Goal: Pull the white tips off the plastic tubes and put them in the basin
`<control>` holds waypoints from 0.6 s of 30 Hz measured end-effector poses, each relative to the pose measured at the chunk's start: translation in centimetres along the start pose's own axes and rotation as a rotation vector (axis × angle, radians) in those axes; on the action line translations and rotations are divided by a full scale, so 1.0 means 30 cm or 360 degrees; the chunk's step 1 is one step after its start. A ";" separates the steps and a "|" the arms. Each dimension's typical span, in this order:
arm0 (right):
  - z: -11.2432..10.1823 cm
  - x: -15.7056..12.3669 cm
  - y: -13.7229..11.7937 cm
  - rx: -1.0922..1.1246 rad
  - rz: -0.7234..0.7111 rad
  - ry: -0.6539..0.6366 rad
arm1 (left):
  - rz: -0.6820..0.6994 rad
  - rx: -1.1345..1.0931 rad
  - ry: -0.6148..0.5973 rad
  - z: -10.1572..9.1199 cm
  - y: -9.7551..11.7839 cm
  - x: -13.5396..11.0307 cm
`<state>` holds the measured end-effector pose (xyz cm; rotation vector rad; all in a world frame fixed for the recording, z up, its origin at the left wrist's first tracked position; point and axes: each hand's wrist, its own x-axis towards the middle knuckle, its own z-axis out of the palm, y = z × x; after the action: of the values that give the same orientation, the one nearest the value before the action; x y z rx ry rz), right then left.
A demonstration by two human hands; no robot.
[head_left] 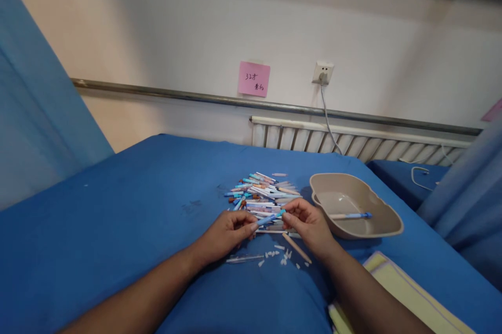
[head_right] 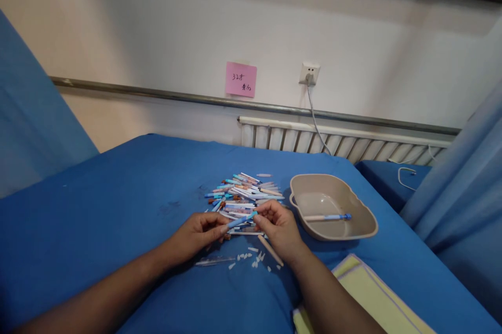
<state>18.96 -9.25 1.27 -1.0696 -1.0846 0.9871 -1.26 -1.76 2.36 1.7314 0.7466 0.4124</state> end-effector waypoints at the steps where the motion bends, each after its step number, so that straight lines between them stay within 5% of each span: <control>1: -0.001 0.000 -0.001 -0.0005 0.0004 -0.0013 | 0.0000 -0.0005 -0.0016 -0.002 -0.002 0.000; 18: -0.003 -0.006 0.007 0.0011 -0.0036 -0.0037 | -0.0106 -0.0308 -0.0318 0.011 -0.038 -0.005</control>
<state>19.00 -9.40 1.02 -1.0403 -1.1094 0.9867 -1.47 -1.91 1.19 1.5360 0.5980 0.2527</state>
